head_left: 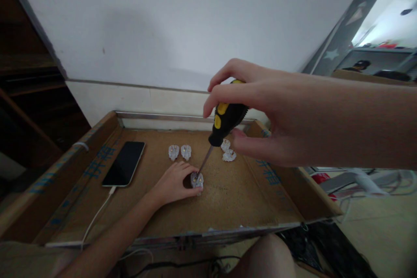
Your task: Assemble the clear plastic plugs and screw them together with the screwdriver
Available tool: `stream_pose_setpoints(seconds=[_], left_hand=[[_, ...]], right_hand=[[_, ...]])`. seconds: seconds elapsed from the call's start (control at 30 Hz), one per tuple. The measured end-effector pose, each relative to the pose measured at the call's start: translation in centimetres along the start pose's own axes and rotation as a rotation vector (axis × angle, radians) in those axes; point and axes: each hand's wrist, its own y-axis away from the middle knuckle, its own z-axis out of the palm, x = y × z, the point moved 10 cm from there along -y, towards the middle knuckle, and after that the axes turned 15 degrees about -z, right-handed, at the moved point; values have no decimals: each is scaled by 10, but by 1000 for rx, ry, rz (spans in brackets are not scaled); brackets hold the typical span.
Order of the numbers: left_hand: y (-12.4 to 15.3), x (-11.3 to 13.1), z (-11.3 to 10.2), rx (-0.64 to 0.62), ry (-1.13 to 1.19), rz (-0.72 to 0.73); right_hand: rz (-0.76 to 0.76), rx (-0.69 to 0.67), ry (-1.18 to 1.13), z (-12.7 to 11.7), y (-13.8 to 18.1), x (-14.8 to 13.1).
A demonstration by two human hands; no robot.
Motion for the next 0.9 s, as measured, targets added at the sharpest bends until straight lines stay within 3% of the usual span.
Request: stream_pose_setpoints(seconds=[0.5,0.7,0.9], left_hand=[[0,1,-2,8,-8,7],[0,-1,0,14,-6,13],[0,-2,1,9,-6,13]], right_hand=[[9,34,-82,-2,-6,0],[75,5,-3,0,-2,2],[9,82,63,-3,-2,1]])
